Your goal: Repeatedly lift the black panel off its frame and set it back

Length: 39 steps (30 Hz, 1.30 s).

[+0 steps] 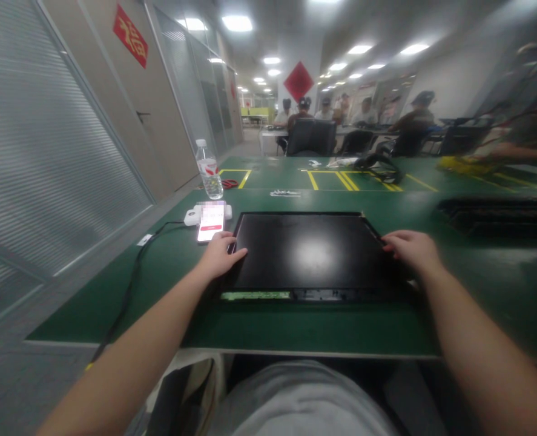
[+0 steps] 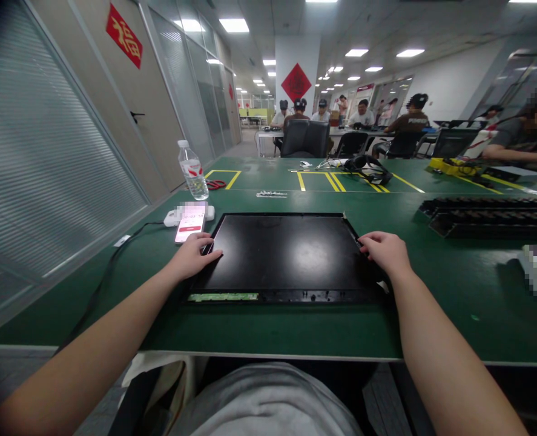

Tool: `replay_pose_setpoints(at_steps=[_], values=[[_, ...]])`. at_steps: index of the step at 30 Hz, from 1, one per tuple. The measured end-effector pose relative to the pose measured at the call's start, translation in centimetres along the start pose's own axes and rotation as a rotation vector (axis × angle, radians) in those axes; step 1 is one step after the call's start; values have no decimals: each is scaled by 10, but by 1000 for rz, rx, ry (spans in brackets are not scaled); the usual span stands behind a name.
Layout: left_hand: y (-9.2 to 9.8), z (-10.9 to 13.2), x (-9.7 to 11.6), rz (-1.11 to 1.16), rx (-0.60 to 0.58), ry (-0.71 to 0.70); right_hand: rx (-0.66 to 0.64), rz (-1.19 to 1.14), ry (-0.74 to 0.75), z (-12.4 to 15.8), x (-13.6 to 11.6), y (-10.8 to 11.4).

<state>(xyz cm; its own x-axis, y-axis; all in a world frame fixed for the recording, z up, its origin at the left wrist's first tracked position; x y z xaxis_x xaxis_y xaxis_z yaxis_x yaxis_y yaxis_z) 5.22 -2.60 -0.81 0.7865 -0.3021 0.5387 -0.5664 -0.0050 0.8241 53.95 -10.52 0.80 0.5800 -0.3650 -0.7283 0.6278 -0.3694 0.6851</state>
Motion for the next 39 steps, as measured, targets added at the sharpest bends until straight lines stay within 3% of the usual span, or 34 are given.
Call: replay_pose_setpoints(at_steps=[39], values=[[-3, 0, 3, -151, -25, -15, 11, 53, -5, 1, -3, -1]])
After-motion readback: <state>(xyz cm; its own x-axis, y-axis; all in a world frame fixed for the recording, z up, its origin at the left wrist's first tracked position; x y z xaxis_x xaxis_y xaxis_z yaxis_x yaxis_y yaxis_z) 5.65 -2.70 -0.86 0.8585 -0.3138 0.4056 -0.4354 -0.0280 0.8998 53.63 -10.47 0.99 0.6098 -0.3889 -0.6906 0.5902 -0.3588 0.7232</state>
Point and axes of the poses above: each hand's wrist, its own z-axis away from the middle knuckle, its own y-axis out of the back of the hand, x = y × z, the point moved 4 cm from there along -z, towards the middle knuckle, and after that the axes turned 5 degrees about -x, right-handed, at the moved point
